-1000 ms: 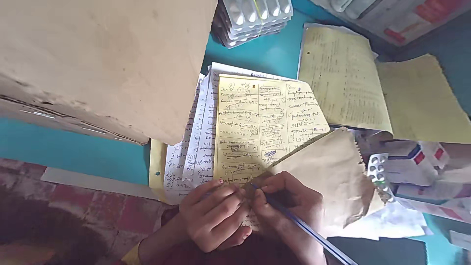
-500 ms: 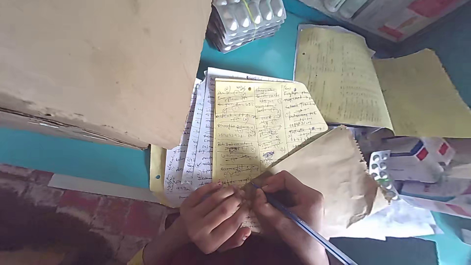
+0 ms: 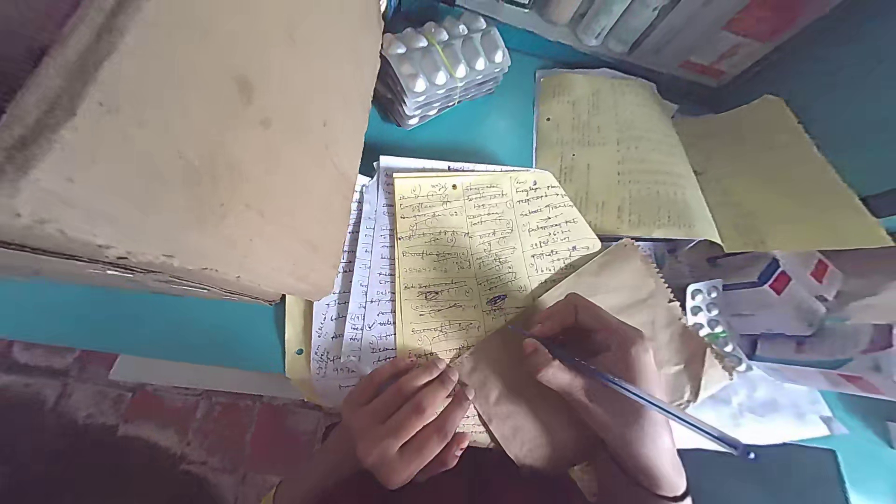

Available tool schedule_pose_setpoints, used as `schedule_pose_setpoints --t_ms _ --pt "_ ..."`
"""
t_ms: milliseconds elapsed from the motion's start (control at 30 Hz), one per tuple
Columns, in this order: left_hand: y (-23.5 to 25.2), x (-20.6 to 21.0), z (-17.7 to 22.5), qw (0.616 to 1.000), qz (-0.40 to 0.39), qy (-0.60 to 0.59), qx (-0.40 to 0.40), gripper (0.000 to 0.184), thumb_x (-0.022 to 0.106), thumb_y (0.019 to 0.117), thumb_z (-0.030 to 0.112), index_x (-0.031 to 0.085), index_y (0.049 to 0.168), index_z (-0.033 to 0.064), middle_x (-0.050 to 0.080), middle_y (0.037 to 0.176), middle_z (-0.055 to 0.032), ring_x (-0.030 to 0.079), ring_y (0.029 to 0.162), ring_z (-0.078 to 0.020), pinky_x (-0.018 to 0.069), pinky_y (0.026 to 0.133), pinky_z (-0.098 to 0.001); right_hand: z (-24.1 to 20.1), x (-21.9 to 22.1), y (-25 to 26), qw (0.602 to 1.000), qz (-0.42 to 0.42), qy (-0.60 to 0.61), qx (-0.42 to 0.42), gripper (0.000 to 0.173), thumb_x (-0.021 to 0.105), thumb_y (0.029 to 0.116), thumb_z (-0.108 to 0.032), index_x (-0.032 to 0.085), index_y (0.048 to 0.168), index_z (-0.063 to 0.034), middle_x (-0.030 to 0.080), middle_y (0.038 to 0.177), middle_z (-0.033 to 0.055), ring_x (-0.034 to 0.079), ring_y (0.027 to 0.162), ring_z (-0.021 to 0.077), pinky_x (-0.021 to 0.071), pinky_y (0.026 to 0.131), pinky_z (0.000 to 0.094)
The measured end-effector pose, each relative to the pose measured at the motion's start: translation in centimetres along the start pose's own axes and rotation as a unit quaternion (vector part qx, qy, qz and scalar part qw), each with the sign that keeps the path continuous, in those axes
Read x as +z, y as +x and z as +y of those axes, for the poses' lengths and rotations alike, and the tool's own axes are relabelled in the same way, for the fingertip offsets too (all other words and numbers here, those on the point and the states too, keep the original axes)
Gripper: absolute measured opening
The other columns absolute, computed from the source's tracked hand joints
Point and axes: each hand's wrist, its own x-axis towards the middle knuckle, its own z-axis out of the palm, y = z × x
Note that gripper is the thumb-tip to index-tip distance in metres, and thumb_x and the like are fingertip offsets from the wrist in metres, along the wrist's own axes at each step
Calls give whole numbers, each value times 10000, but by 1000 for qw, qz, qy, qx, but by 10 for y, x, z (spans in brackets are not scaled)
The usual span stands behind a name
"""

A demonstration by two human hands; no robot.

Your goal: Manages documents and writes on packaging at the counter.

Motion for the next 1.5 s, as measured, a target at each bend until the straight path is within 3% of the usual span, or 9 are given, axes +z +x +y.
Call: schedule_pose_setpoints --t_ms 100,467,600,833,1100,1500 --pt "0 0 0 1000 -3 8 1 366 423 1075 375 694 1064 130 727 1064 -55 650 1095 -181 417 1063 -320 6 2 0 1000 -7 18 13 128 724 766 -191 649 847 -127 638 736 -133 568 634 -120 468 551 63" --pt "2 2 -2 1000 7 3 18 415 385 1088 365 698 1035 97 741 1042 -74 672 1091 -182 416 1097 -322 9 9 -5 999 29 33 5 98 723 787 -191 668 820 -117 647 711 -127 569 607 -116 473 529 70" --pt "1 1 -2 1000 -1 14 26 424 379 1091 364 697 1036 89 752 1041 -87 688 1062 -191 466 1027 -308 8 11 -6 998 66 15 10 76 711 786 -165 676 811 -102 664 716 -120 580 609 -120 482 530 68" --pt "1 2 -2 1000 -1 10 26 429 375 1090 370 694 1024 89 750 1024 -93 686 1042 -193 476 987 -304 10 11 -6 999 33 36 -6 105 728 781 -171 681 821 -85 668 717 -103 583 610 -113 490 537 73" --pt "1 0 -3 999 -12 12 30 421 371 1093 370 686 1048 93 749 1045 -89 684 1063 -191 469 1003 -298 12 13 -5 1000 17 -1 -21 153 720 809 -217 674 808 -72 634 682 -74 545 590 -104 438 518 71" --pt "1 0 -3 999 -11 14 30 407 385 1087 363 692 1045 99 748 1042 -83 680 1063 -189 469 997 -296 9 15 -5 999 37 -14 -3 128 719 784 -210 687 800 -87 638 666 -86 547 578 -114 440 511 71"
